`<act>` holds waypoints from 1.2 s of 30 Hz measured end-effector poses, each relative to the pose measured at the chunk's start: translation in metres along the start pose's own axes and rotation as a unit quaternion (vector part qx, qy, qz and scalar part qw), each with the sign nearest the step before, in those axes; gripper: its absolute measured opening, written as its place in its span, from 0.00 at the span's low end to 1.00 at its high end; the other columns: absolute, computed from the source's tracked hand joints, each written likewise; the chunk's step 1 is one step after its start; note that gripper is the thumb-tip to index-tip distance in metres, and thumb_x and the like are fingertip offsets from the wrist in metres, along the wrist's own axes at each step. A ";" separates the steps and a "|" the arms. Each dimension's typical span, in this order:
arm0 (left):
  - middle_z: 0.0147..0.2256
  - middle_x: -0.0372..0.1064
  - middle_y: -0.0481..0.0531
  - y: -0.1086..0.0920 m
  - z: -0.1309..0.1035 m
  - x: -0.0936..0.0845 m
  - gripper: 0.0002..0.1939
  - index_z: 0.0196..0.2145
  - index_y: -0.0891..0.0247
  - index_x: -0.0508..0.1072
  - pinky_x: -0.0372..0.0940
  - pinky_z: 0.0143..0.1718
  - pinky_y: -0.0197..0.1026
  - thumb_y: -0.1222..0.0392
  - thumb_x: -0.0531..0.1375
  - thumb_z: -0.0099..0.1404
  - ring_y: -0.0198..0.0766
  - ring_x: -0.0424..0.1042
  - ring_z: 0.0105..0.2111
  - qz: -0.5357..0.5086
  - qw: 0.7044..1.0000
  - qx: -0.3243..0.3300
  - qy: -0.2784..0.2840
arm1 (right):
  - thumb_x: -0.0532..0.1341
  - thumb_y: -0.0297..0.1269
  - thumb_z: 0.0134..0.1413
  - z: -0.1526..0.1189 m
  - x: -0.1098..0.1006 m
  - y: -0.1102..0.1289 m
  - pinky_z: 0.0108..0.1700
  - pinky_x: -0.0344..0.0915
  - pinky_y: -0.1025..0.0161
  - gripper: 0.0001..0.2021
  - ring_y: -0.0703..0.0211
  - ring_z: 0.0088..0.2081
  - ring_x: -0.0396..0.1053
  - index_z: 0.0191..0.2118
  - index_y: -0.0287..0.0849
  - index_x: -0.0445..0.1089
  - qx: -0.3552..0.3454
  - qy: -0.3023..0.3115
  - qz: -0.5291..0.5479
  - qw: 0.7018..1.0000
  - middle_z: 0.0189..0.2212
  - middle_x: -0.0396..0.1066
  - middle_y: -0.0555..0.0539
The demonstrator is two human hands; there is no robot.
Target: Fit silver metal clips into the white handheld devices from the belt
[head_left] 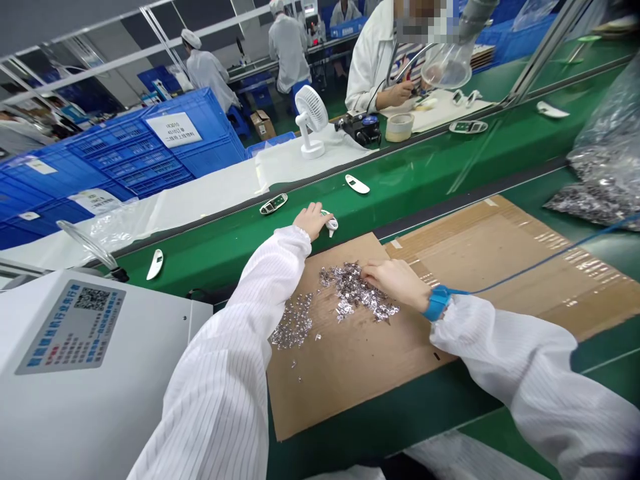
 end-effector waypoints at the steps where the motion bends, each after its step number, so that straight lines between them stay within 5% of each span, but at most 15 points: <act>1: 0.63 0.57 0.65 -0.007 0.000 -0.004 0.27 0.57 0.61 0.70 0.49 0.62 0.55 0.71 0.59 0.60 0.56 0.53 0.64 0.013 0.999 0.029 -0.020 | 0.54 0.33 0.64 -0.001 -0.001 0.001 0.32 0.56 0.63 0.11 0.55 0.39 0.75 0.40 0.44 0.74 0.003 -0.004 0.000 1.000 0.41 0.77 0.45; 5: 0.60 0.64 0.64 -0.031 0.008 0.003 0.13 0.45 0.65 0.74 0.42 0.66 0.51 0.72 0.57 0.63 0.48 0.53 0.66 -0.064 0.995 0.082 -0.010 | 0.54 0.35 0.63 -0.007 -0.012 -0.009 0.32 0.57 0.62 0.09 0.54 0.37 0.74 0.41 0.42 0.72 0.042 -0.040 0.012 0.998 0.42 0.76 0.42; 7: 0.52 0.71 0.66 -0.032 0.013 0.006 0.07 0.41 0.66 0.73 0.49 0.63 0.51 0.68 0.60 0.64 0.50 0.63 0.60 -0.105 0.993 0.054 -0.003 | 0.54 0.35 0.62 -0.013 -0.022 -0.022 0.33 0.59 0.62 0.09 0.54 0.37 0.74 0.40 0.41 0.71 0.074 -0.066 0.026 0.995 0.42 0.76 0.42; 11: 0.37 0.74 0.62 -0.019 0.004 -0.008 0.14 0.48 0.67 0.67 0.66 0.45 0.49 0.55 0.56 0.69 0.49 0.75 0.38 -0.204 0.975 -0.051 -0.066 | 0.57 0.36 0.59 -0.024 -0.041 -0.050 0.36 0.65 0.61 0.06 0.56 0.35 0.75 0.39 0.42 0.70 0.116 -0.112 0.111 0.981 0.34 0.78 0.47; 13: 0.29 0.70 0.52 -0.012 -0.016 -0.017 0.15 0.51 0.62 0.65 0.68 0.33 0.43 0.54 0.56 0.69 0.41 0.73 0.26 -0.397 0.904 -0.113 -0.110 | 0.61 0.38 0.54 -0.030 -0.051 -0.056 0.39 0.68 0.59 0.08 0.55 0.36 0.76 0.40 0.42 0.72 0.104 -0.144 0.221 0.959 0.34 0.78 0.47; 16: 0.28 0.68 0.47 -0.029 -0.060 -0.026 0.19 0.53 0.56 0.63 0.62 0.20 0.34 0.59 0.60 0.65 0.36 0.70 0.20 -0.679 0.712 -0.128 -0.121 | 0.65 0.42 0.50 -0.036 -0.064 -0.045 0.35 0.69 0.60 0.10 0.56 0.32 0.75 0.36 0.43 0.77 0.061 -0.151 0.350 0.922 0.30 0.79 0.47; 20: 0.33 0.71 0.50 -0.073 -0.133 -0.033 0.22 0.54 0.57 0.64 0.58 0.15 0.29 0.66 0.59 0.62 0.31 0.68 0.20 -0.844 0.506 -0.135 -0.115 | 0.69 0.45 0.47 -0.043 -0.068 -0.007 0.19 0.57 0.66 0.10 0.65 0.17 0.62 0.32 0.44 0.78 0.037 -0.093 0.462 0.881 0.18 0.71 0.53; 22: 0.30 0.68 0.47 -0.090 -0.166 -0.029 0.26 0.59 0.52 0.61 0.62 0.16 0.31 0.64 0.57 0.65 0.30 0.65 0.18 -0.873 0.441 -0.152 -0.140 | 0.71 0.45 0.44 -0.046 -0.067 0.016 0.17 0.54 0.67 0.11 0.67 0.15 0.58 0.32 0.44 0.78 0.035 -0.080 0.504 0.859 0.17 0.69 0.54; 25: 0.29 0.67 0.45 -0.114 -0.202 -0.018 0.30 0.66 0.43 0.52 0.69 0.20 0.36 0.57 0.54 0.69 0.31 0.64 0.17 -0.876 0.421 -0.168 -0.164 | 0.72 0.43 0.43 -0.048 -0.066 0.046 0.20 0.58 0.66 0.10 0.66 0.19 0.62 0.31 0.44 0.79 0.017 -0.104 0.512 0.853 0.23 0.74 0.51; 29: 0.26 0.65 0.45 -0.139 -0.226 -0.004 0.30 0.67 0.43 0.52 0.69 0.20 0.36 0.53 0.54 0.70 0.32 0.65 0.17 -0.877 0.407 -0.185 -0.176 | 0.70 0.37 0.48 -0.051 -0.068 0.079 0.30 0.67 0.62 0.03 0.60 0.30 0.71 0.32 0.46 0.80 -0.061 -0.140 0.467 0.871 0.30 0.78 0.47; 36: 0.24 0.63 0.45 -0.150 -0.241 0.002 0.28 0.64 0.44 0.60 0.67 0.18 0.32 0.55 0.58 0.68 0.31 0.64 0.17 -0.899 0.331 -0.206 -0.201 | 0.68 0.37 0.54 -0.058 -0.070 0.093 0.32 0.68 0.61 0.03 0.58 0.34 0.74 0.35 0.50 0.80 -0.109 -0.151 0.385 0.904 0.33 0.78 0.49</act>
Point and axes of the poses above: each hand's wrist, its own z-axis towards the middle knuckle, its own x-axis out of the palm, y = z × x, the point moved 9 cm from there along z, towards the middle knuckle
